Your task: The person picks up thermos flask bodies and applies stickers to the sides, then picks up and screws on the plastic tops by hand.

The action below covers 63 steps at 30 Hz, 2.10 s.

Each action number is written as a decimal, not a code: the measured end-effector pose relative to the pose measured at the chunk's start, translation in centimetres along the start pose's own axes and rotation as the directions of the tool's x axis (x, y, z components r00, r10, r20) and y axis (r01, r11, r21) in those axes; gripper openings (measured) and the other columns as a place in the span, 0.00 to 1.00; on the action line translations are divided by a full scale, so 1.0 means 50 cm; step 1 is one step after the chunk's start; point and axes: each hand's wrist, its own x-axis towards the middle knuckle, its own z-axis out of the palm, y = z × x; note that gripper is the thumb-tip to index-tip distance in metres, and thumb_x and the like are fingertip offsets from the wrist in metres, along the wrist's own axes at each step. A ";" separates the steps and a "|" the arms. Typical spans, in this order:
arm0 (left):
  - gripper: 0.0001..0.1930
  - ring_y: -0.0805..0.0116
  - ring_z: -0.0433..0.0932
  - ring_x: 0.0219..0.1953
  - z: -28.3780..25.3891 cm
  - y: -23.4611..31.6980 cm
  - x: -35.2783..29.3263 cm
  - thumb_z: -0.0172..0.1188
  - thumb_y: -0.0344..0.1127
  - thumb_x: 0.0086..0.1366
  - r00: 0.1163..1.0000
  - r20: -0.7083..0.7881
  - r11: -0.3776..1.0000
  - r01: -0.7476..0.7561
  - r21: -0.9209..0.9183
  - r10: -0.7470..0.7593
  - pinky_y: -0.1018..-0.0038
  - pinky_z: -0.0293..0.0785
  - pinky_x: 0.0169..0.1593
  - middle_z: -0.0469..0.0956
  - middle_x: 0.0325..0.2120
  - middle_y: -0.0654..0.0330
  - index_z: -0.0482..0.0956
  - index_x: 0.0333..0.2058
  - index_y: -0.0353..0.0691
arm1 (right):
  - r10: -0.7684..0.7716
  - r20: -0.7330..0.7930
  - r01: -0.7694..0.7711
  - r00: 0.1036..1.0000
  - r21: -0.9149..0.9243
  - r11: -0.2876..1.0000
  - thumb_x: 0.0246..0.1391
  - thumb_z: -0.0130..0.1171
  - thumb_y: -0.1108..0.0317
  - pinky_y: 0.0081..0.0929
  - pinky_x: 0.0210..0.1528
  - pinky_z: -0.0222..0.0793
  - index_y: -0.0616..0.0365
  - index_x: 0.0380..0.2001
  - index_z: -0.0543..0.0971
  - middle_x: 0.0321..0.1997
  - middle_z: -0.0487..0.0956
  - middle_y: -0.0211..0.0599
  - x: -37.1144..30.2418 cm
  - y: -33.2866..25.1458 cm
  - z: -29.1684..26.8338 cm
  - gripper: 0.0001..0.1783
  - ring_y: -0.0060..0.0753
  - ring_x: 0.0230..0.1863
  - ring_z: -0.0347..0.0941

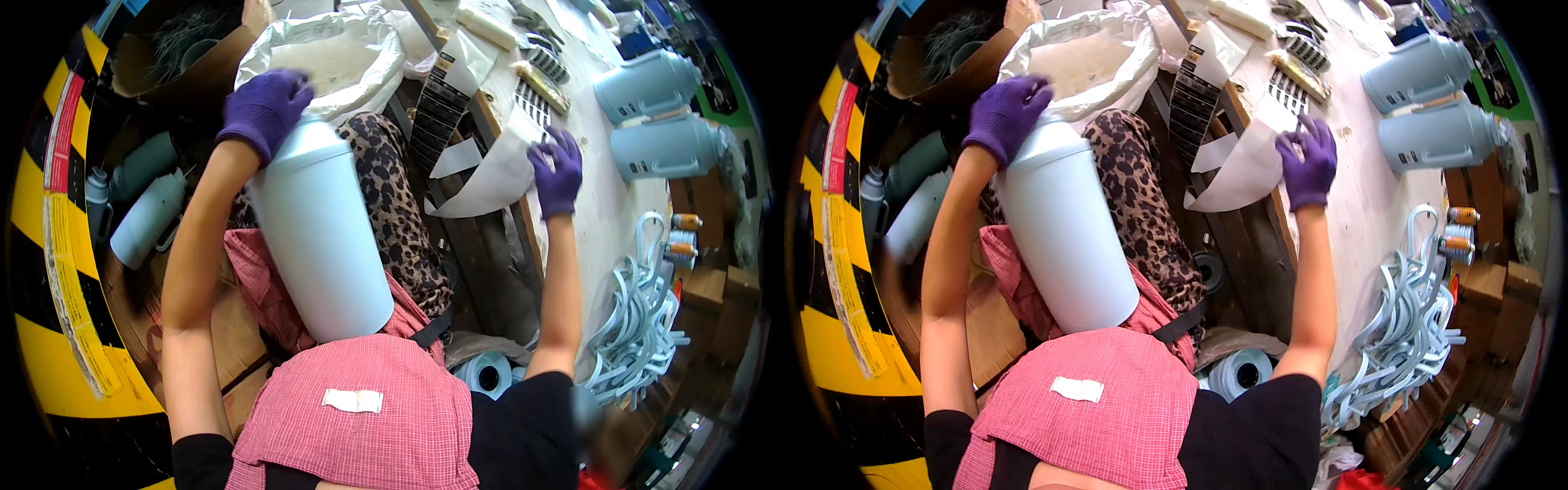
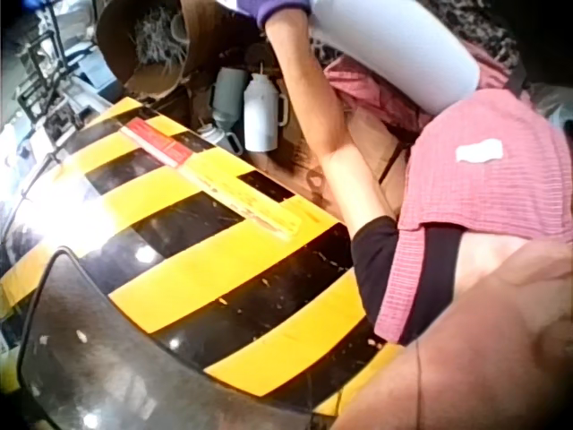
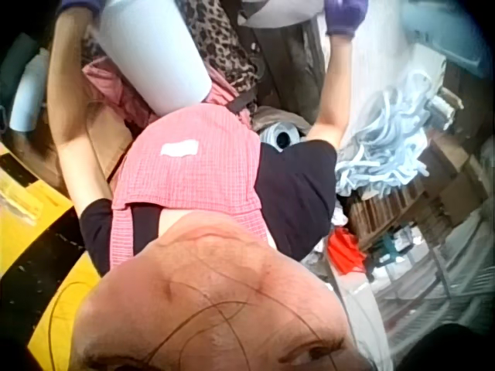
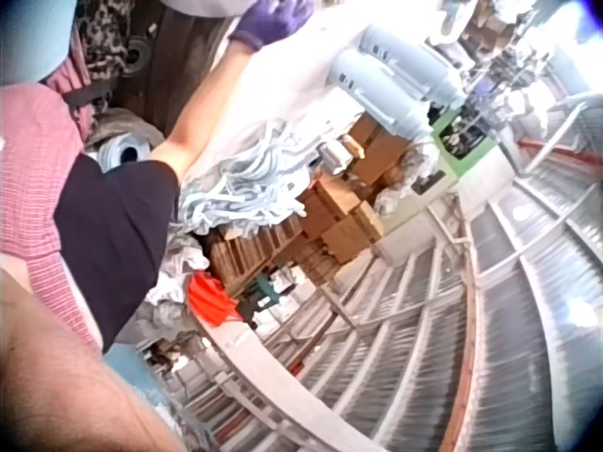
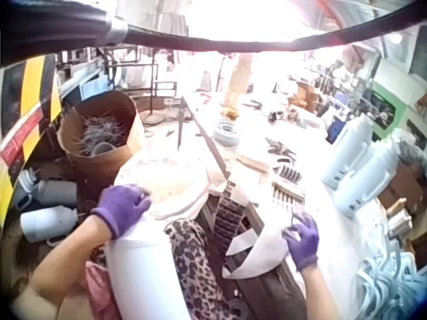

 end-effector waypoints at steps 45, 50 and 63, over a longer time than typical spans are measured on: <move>0.38 0.42 0.71 0.62 0.157 -0.041 -0.251 0.57 0.66 0.67 0.927 -0.282 0.571 -0.096 -0.816 -0.246 0.55 0.70 0.63 0.72 0.58 0.43 0.71 0.62 0.40 | 0.301 0.567 -0.598 0.767 0.801 0.013 0.52 0.68 0.76 0.33 0.63 0.72 0.65 0.64 0.65 0.64 0.68 0.47 -0.013 -0.492 0.166 0.37 0.34 0.62 0.71; 0.37 0.41 0.71 0.64 0.136 0.007 -0.242 0.55 0.63 0.70 0.901 -0.398 0.793 -0.114 -0.599 -0.171 0.58 0.69 0.65 0.69 0.62 0.37 0.68 0.65 0.39 | -0.104 0.257 -0.138 0.961 0.766 0.627 0.51 0.72 0.70 0.43 0.71 0.62 0.62 0.63 0.72 0.65 0.70 0.45 -0.034 -0.541 0.184 0.35 0.44 0.67 0.66; 0.23 0.65 0.73 0.62 0.088 -0.142 0.047 0.54 0.38 0.75 0.977 -0.118 0.595 -0.203 -0.777 0.180 0.69 0.65 0.67 0.75 0.61 0.55 0.72 0.64 0.35 | 0.442 0.696 -0.813 0.566 0.385 0.436 0.63 0.63 0.64 0.17 0.38 0.70 0.58 0.50 0.83 0.40 0.82 0.24 -0.358 -0.166 -0.283 0.15 0.14 0.36 0.73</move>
